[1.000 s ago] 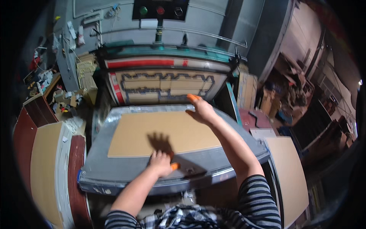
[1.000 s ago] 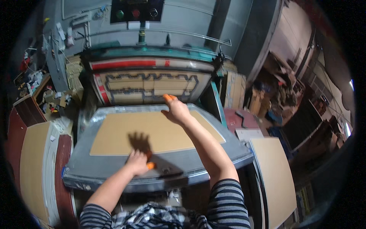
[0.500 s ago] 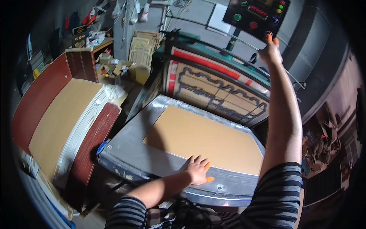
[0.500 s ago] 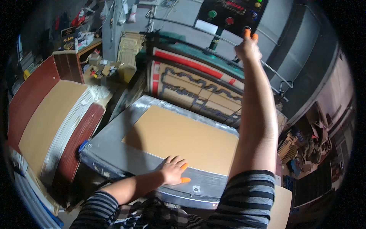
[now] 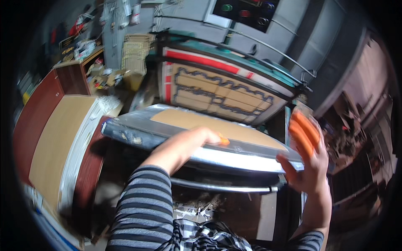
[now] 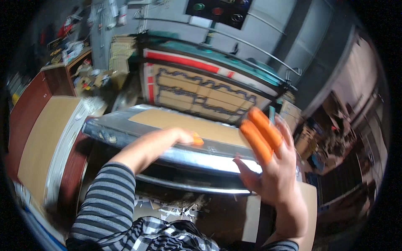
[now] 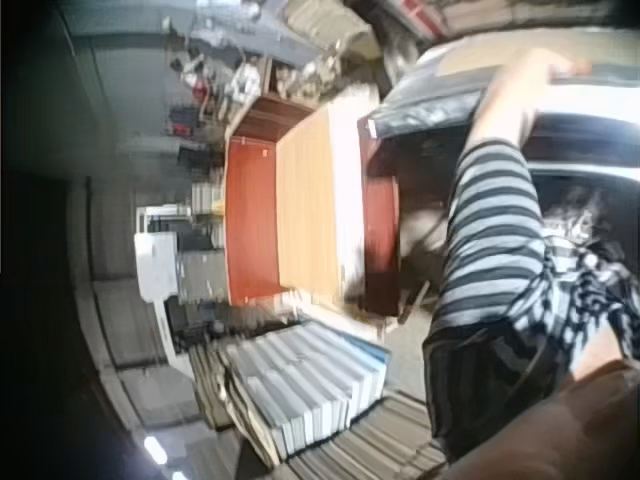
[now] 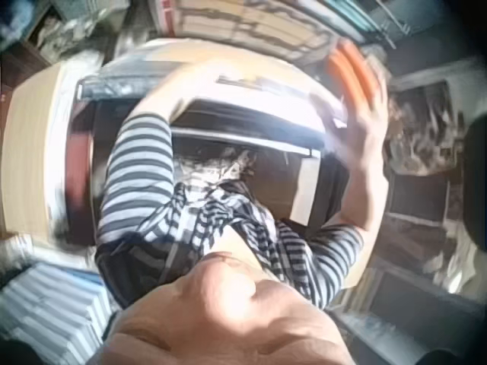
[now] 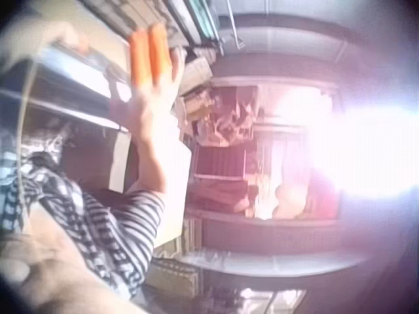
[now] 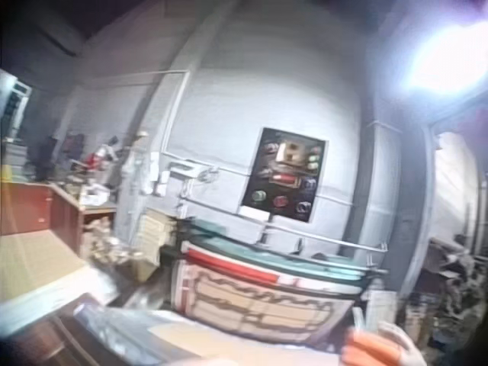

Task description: The person repeatedly places flat cardboard sheets onto a guillotine-style cutter, aligns them, and operates the machine to cut them. The cut pieces are then stacked on a nearby table. The person wears orange finger cots during the process.

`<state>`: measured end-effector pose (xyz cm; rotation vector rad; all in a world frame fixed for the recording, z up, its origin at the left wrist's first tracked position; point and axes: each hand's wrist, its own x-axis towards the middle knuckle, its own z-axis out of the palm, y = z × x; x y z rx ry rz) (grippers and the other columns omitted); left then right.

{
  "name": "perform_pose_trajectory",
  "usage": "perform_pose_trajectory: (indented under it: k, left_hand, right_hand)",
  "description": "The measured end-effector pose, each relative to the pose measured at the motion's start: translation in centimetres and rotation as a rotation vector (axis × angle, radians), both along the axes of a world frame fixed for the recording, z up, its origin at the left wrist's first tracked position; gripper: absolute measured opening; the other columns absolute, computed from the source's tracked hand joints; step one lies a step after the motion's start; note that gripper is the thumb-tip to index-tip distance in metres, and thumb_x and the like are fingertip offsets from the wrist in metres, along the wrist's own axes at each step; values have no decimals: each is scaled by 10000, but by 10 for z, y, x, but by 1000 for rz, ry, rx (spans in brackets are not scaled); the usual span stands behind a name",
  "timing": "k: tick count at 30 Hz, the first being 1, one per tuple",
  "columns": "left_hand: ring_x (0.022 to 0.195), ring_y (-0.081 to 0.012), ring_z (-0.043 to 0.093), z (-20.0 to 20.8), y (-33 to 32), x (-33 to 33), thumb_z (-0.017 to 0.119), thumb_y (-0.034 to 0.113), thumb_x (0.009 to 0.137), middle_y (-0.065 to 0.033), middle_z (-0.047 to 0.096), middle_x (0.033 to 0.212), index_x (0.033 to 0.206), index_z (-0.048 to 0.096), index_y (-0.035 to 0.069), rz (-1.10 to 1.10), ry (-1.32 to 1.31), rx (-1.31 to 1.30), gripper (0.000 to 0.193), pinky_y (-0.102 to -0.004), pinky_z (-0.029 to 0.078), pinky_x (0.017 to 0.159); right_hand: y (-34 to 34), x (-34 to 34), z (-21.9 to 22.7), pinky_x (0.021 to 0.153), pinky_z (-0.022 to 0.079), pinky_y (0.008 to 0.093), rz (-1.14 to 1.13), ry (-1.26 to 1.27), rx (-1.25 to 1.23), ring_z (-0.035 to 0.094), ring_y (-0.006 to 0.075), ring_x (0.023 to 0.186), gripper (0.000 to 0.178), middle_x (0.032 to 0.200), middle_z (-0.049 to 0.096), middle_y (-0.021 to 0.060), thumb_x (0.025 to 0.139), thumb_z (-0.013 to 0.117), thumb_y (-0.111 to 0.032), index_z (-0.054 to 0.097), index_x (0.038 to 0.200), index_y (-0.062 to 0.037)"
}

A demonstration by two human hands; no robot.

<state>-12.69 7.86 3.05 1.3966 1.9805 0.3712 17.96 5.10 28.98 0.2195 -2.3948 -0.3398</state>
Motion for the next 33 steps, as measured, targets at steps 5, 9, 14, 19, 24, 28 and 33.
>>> perform_pose_trajectory:
  k: [5, 9, 14, 19, 24, 28, 33]
  left_hand:
    - [1196, -339, 517, 131, 46, -53, 663, 391, 845, -154, 575, 1280, 1175, 624, 55, 154, 433, 687, 472, -412, 430, 984]
    - [1000, -314, 600, 136, 7, -9, 728, 176, 791, -147, 652, 1038, 1022, 674, 32, 12, 532, 1367, 278, -408, 481, 880]
    - [722, -258, 646, 52, -64, 104, 758, 127, 685, -76, 668, 777, 764, 690, 75, -372, 311, 1347, 116, -351, 520, 642]
    - [648, -208, 621, 28, -137, 139, 779, 153, 689, -31, 650, 735, 759, 694, 80, -383, 380, 1259, 133, -314, 469, 563]
    - [638, -213, 626, 56, -179, 152, 777, 151, 694, -37, 649, 737, 743, 688, 68, -295, 514, 1324, 130, -314, 459, 540]
    - [706, -243, 644, 90, -188, 165, 757, 132, 724, -62, 666, 820, 844, 699, 60, -257, 553, 1421, 151, -349, 491, 609]
    - [801, -260, 650, 135, -180, 163, 751, 141, 755, -75, 657, 915, 895, 691, 41, -108, 619, 1594, 183, -361, 508, 701]
  right_hand:
    - [-35, 143, -32, 1036, 402, 520, -264, -14, -185, 644, 287, 1038, 383, 1111, 638, 156, 790, 729, -237, 616, 1118, -76]
    - [-40, 212, -85, 895, 506, 407, -634, 99, -587, 647, 306, 996, 381, 1139, 628, 153, 761, 759, -120, 629, 1105, -23]
    - [-22, 271, -190, 817, 534, 333, -881, 276, -938, 671, 287, 925, 366, 1080, 653, 187, 778, 755, -87, 644, 1113, 8]
    - [18, 256, -254, 787, 543, 333, -882, 205, -1135, 684, 287, 883, 353, 1036, 669, 192, 786, 752, -136, 664, 1102, -5]
    - [32, 191, -252, 834, 545, 320, -657, 20, -924, 676, 279, 970, 349, 1116, 649, 185, 802, 747, -118, 658, 1125, -17]
    - [30, 167, -267, 843, 536, 317, -456, 90, -1023, 658, 291, 1001, 332, 1122, 649, 167, 790, 750, -99, 672, 1109, -51]
    - [8, 176, -256, 845, 538, 344, -481, 21, -1014, 659, 322, 970, 327, 1116, 645, 184, 791, 743, -112, 673, 1102, -42]
